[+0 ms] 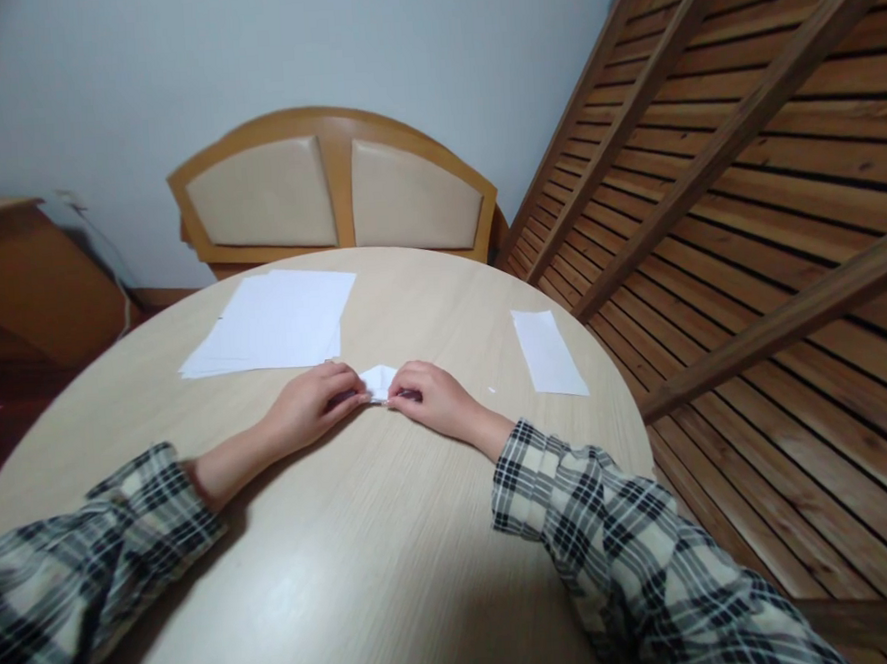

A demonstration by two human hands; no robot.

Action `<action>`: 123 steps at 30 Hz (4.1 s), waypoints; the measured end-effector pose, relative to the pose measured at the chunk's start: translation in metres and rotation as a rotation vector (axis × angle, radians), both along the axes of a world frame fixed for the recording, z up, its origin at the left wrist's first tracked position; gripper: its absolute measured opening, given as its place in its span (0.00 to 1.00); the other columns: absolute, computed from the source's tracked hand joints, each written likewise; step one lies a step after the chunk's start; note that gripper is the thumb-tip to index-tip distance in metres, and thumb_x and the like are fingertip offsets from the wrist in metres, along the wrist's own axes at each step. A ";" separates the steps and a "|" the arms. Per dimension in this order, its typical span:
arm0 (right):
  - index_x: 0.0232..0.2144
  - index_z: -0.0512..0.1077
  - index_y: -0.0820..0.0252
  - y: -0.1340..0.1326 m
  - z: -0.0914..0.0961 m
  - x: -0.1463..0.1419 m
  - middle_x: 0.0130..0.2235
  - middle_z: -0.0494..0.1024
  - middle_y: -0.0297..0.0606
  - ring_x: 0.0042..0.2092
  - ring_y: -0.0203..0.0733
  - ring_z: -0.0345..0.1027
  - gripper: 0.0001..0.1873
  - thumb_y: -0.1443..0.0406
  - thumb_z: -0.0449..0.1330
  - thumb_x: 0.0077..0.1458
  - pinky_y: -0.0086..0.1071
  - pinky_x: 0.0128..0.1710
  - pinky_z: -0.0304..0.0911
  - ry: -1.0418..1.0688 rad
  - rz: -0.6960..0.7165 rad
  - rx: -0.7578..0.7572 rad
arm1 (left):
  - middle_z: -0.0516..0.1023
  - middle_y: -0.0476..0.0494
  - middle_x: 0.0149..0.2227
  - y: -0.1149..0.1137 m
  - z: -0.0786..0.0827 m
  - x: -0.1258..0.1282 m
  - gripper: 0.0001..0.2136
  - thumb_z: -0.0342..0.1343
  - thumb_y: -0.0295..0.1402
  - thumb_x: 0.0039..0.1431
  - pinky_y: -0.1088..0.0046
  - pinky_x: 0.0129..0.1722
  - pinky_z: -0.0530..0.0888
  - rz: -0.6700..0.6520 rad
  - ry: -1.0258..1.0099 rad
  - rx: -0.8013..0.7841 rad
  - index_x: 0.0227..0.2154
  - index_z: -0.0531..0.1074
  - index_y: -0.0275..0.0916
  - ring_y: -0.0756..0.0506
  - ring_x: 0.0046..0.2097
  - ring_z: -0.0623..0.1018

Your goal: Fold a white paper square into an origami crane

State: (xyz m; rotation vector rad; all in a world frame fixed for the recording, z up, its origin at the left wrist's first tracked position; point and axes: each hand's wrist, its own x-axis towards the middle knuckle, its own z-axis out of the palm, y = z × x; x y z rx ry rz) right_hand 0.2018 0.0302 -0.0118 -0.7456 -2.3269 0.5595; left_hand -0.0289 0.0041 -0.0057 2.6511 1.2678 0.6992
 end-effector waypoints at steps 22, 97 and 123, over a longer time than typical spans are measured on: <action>0.25 0.70 0.61 -0.003 -0.002 -0.010 0.29 0.68 0.34 0.34 0.37 0.63 0.09 0.68 0.63 0.57 0.31 0.35 0.57 -0.048 -0.229 -0.004 | 0.72 0.44 0.31 -0.001 0.000 0.007 0.13 0.55 0.40 0.64 0.69 0.34 0.64 0.074 -0.001 0.000 0.29 0.73 0.37 0.45 0.34 0.70; 0.26 0.68 0.60 0.000 -0.002 -0.012 0.31 0.67 0.35 0.35 0.38 0.62 0.08 0.68 0.62 0.56 0.33 0.37 0.58 -0.124 -0.197 -0.027 | 0.70 0.43 0.33 0.002 -0.001 0.010 0.09 0.59 0.34 0.58 0.67 0.37 0.68 0.108 -0.072 -0.100 0.25 0.71 0.37 0.45 0.35 0.70; 0.28 0.64 0.57 -0.004 -0.002 -0.016 0.33 0.68 0.36 0.40 0.42 0.62 0.06 0.68 0.58 0.56 0.35 0.44 0.57 -0.227 -0.255 0.036 | 0.68 0.45 0.31 0.003 -0.001 0.012 0.07 0.61 0.32 0.57 0.69 0.35 0.65 0.141 -0.034 -0.064 0.29 0.68 0.37 0.44 0.34 0.68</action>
